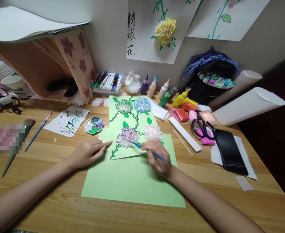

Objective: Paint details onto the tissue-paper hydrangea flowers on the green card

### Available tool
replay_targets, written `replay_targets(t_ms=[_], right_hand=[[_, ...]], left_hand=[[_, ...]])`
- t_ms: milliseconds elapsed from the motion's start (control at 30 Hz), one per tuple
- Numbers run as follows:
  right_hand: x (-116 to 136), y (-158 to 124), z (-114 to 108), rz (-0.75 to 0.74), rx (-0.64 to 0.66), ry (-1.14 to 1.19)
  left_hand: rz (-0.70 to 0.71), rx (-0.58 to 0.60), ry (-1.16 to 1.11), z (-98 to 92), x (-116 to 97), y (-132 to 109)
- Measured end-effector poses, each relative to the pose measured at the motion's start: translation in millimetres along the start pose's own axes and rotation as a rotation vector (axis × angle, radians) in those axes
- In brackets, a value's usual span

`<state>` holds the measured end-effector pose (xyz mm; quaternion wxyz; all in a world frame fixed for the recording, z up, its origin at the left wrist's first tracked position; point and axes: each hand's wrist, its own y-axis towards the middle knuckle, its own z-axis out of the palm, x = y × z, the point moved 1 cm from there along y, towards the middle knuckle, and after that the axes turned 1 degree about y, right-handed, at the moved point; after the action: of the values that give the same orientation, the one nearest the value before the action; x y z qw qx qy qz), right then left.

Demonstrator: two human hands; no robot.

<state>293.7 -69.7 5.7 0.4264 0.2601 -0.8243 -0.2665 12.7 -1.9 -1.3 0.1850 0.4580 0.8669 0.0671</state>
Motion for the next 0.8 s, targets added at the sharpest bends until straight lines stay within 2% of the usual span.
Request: replay_targets(t_ms=[67,167,267,333,433,500,567,633,733,800], right_hand=[[-1,-1,0,0.014,-0.032,0.002],[-2,-4,0,-0.012,-0.027,0.011],[-2,-7,0,-0.055,-0.016,-0.006],[-1,-5,0,-0.062,-0.013,-0.026],[7,12,3,-0.024,0.021,-0.030],[16,33,10,0.036,0.075,-0.027],[25,58,23,0.101,0.115,-0.021],[31,81,41,0.106,0.175,-0.036],[32,104,69,0.052,0.216,-0.053],[29,111,81,0.033,0.239,-0.073]], left_hand=[[0.008,-0.025,-0.003,-1.5,-2,0],[-0.057,-0.166,-0.047,-10.4,1,0],[-0.351,-0.351,-0.046,-26.5,16,-2],[-0.555,-0.428,-0.003,-36.9,29,-4],[-0.655,-0.475,0.021,-43.6,41,-7],[-0.611,-0.486,0.016,-39.7,38,-8],[-0.467,-0.478,0.034,-31.1,28,-7],[-0.225,-0.411,0.051,-21.2,15,-6],[-0.024,-0.286,0.059,-11.3,2,-6],[0.044,-0.222,0.069,-9.6,-1,-7]])
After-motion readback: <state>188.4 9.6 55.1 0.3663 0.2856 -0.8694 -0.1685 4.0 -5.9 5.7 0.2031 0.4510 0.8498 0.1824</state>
